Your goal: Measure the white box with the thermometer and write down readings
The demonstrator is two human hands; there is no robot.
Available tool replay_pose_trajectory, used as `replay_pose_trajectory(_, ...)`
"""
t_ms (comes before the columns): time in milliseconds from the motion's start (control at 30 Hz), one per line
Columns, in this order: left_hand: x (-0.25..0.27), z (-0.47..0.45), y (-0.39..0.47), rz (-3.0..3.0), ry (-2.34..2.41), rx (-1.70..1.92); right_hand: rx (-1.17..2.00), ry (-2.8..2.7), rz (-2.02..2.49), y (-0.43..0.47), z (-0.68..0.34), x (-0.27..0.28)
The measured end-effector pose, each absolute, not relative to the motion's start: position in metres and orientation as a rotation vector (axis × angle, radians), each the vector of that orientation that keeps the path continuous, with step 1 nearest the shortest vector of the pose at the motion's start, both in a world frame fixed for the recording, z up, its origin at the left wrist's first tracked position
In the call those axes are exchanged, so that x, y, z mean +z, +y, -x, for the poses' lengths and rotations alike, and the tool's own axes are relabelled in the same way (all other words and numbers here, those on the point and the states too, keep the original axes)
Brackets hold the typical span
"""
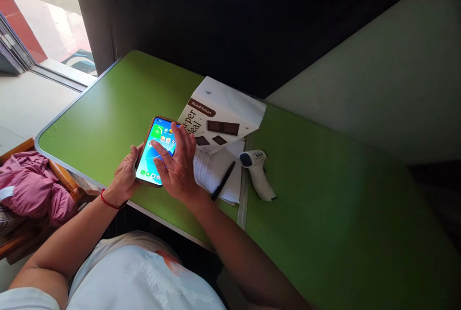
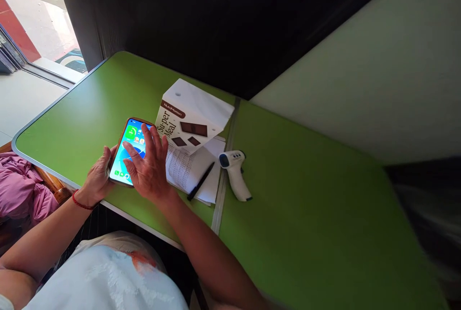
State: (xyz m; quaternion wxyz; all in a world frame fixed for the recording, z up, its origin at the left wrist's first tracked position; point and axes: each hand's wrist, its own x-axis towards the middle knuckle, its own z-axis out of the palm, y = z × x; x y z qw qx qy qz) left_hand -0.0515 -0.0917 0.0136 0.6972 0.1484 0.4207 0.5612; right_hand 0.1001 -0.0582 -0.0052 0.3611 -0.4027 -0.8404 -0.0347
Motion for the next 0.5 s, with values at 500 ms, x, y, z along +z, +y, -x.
replay_pose_trajectory(500, 0.0061, 0.0543, -0.0932, -0.375, 0.927, 1.251, -0.098, -2.166, 1.043, -0.0622, -0.0963, -0.0098)
